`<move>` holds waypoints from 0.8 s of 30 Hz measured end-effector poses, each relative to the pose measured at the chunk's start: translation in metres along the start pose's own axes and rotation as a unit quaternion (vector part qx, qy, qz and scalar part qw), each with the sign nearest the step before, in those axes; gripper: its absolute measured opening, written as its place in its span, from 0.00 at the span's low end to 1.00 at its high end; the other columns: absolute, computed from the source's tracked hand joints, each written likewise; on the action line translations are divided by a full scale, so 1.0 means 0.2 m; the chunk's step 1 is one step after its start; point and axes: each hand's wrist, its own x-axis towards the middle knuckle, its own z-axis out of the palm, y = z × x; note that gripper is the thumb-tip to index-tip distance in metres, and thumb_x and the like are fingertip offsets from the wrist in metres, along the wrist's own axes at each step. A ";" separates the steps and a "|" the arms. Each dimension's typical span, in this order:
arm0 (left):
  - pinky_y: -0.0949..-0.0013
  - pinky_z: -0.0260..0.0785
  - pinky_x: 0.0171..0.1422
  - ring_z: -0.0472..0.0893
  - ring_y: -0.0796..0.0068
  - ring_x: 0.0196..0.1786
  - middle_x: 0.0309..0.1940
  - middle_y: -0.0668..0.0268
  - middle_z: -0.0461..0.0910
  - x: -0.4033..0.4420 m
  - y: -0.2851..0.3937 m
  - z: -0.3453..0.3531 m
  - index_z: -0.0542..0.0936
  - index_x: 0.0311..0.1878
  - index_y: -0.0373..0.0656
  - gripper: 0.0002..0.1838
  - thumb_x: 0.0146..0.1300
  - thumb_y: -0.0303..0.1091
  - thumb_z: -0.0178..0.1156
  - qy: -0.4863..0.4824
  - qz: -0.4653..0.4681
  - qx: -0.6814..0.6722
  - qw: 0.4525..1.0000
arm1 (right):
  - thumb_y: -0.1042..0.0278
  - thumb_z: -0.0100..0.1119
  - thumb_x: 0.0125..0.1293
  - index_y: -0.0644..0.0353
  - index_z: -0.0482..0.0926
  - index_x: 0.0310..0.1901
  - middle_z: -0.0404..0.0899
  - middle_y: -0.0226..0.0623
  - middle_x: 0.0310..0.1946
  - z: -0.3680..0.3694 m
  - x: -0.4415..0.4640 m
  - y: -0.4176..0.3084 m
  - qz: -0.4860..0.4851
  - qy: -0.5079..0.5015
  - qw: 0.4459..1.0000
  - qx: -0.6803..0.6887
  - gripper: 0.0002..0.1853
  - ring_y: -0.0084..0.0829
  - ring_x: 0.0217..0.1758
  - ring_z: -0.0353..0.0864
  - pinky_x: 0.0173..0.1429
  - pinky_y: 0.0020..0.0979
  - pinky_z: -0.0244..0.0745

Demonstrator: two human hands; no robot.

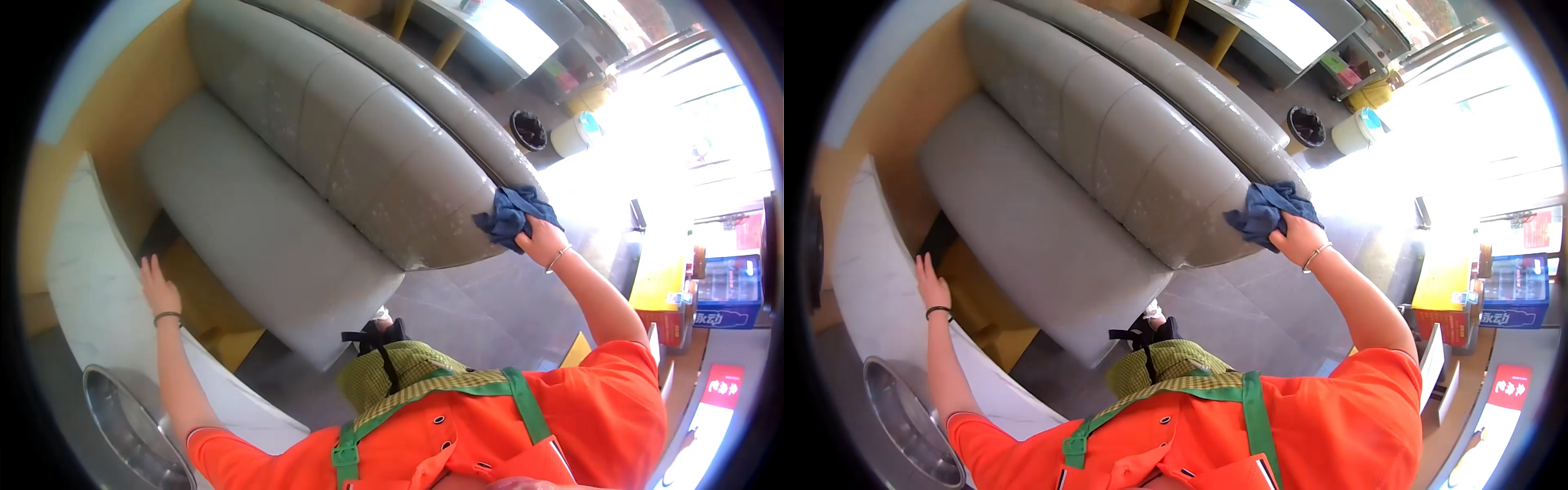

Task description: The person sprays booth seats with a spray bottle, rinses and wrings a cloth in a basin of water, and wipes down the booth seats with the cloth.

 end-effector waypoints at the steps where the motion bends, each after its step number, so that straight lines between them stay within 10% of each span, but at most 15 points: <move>1: 0.57 0.48 0.68 0.52 0.51 0.67 0.66 0.55 0.50 -0.01 0.07 -0.05 0.57 0.64 0.43 0.35 0.49 0.17 0.50 0.007 0.019 -0.040 0.999 | 0.57 0.50 0.50 0.63 0.72 0.45 0.75 0.53 0.39 0.02 -0.03 0.05 0.010 0.007 1.000 0.005 0.23 0.51 0.44 0.73 0.50 0.41 0.67; 2: 0.57 0.47 0.69 0.52 0.52 0.67 0.66 0.55 0.50 -0.04 0.17 -0.14 0.57 0.64 0.43 0.35 0.50 0.17 0.50 0.009 0.029 -0.065 0.997 | 0.58 0.51 0.49 0.63 0.72 0.45 0.74 0.54 0.38 0.09 -0.07 0.14 -0.055 0.092 0.994 -0.015 0.23 0.49 0.43 0.74 0.49 0.39 0.69; 4: 0.58 0.47 0.69 0.52 0.53 0.67 0.66 0.55 0.50 -0.11 0.35 -0.33 0.56 0.64 0.43 0.34 0.50 0.17 0.49 0.005 0.055 -0.100 0.993 | 0.63 0.49 0.51 0.62 0.73 0.45 0.77 0.46 0.38 0.23 -0.19 0.40 0.098 -0.087 0.978 0.164 0.19 0.39 0.41 0.77 0.44 0.34 0.71; 6: 0.59 0.46 0.70 0.52 0.54 0.67 0.66 0.55 0.50 -0.21 0.47 -0.47 0.56 0.64 0.43 0.34 0.51 0.17 0.48 -0.006 0.086 -0.129 0.988 | 0.62 0.47 0.55 0.56 0.70 0.53 0.75 0.36 0.49 0.43 -0.40 0.66 0.246 -0.072 0.545 0.798 0.22 0.35 0.48 0.75 0.52 0.30 0.67; 9: 0.61 0.46 0.70 0.52 0.56 0.67 0.66 0.57 0.49 -0.35 0.55 -0.54 0.55 0.65 0.42 0.35 0.50 0.16 0.47 -0.022 0.077 -0.208 0.975 | 0.68 0.38 0.56 0.59 0.60 0.61 0.65 0.41 0.59 0.24 -0.64 0.58 0.060 -0.042 0.403 0.912 0.28 0.39 0.60 0.66 0.62 0.33 0.59; 11: 0.62 0.46 0.70 0.52 0.57 0.68 0.66 0.57 0.49 -0.47 0.62 -0.55 0.54 0.65 0.42 0.35 0.51 0.17 0.47 -0.036 0.056 -0.232 0.970 | 0.71 0.40 0.53 0.59 0.56 0.63 0.64 0.44 0.59 0.13 -0.51 0.69 -0.005 0.054 0.492 0.869 0.31 0.42 0.61 0.65 0.64 0.36 0.57; 13: 0.61 0.46 0.70 0.51 0.55 0.68 0.66 0.55 0.50 -0.57 0.68 -0.57 0.55 0.64 0.41 0.33 0.52 0.18 0.48 -0.050 0.038 -0.254 0.965 | 0.76 0.48 0.51 0.62 0.51 0.65 0.62 0.46 0.59 -0.04 -0.34 0.63 -0.039 -0.024 0.681 0.731 0.36 0.38 0.63 0.62 0.67 0.35 0.51; 14: 0.61 0.46 0.70 0.51 0.55 0.68 0.66 0.54 0.50 -0.60 0.70 -0.57 0.55 0.65 0.40 0.33 0.52 0.18 0.48 -0.057 0.031 -0.255 0.965 | 0.73 0.54 0.51 0.63 0.50 0.65 0.59 0.45 0.60 -0.09 -0.20 0.59 -0.076 -0.005 0.878 0.473 0.38 0.36 0.65 0.57 0.68 0.35 0.48; 15: 0.61 0.46 0.70 0.51 0.55 0.68 0.66 0.54 0.50 -0.63 0.73 -0.58 0.55 0.65 0.40 0.33 0.52 0.18 0.48 -0.053 0.022 -0.251 0.966 | 0.69 0.57 0.49 0.64 0.52 0.64 0.58 0.48 0.61 -0.11 -0.05 0.51 -0.134 0.021 0.941 0.311 0.40 0.41 0.66 0.55 0.68 0.36 0.47; 17: 0.61 0.46 0.70 0.52 0.55 0.68 0.66 0.54 0.50 -0.68 0.80 -0.57 0.54 0.65 0.40 0.34 0.52 0.18 0.48 -0.069 0.009 -0.255 0.965 | 0.65 0.62 0.43 0.64 0.54 0.63 0.58 0.53 0.58 -0.13 0.23 0.27 -0.170 0.046 0.984 0.008 0.43 0.50 0.66 0.53 0.68 0.39 0.48; 24: 0.61 0.46 0.69 0.53 0.54 0.67 0.65 0.52 0.52 -0.89 1.17 -0.45 0.54 0.64 0.38 0.34 0.51 0.18 0.49 -0.052 -0.149 -0.258 0.953 | 0.68 0.58 0.42 0.66 0.53 0.63 0.57 0.59 0.58 -0.24 0.95 -0.26 -0.357 0.089 0.930 0.003 0.42 0.53 0.65 0.52 0.67 0.39 0.52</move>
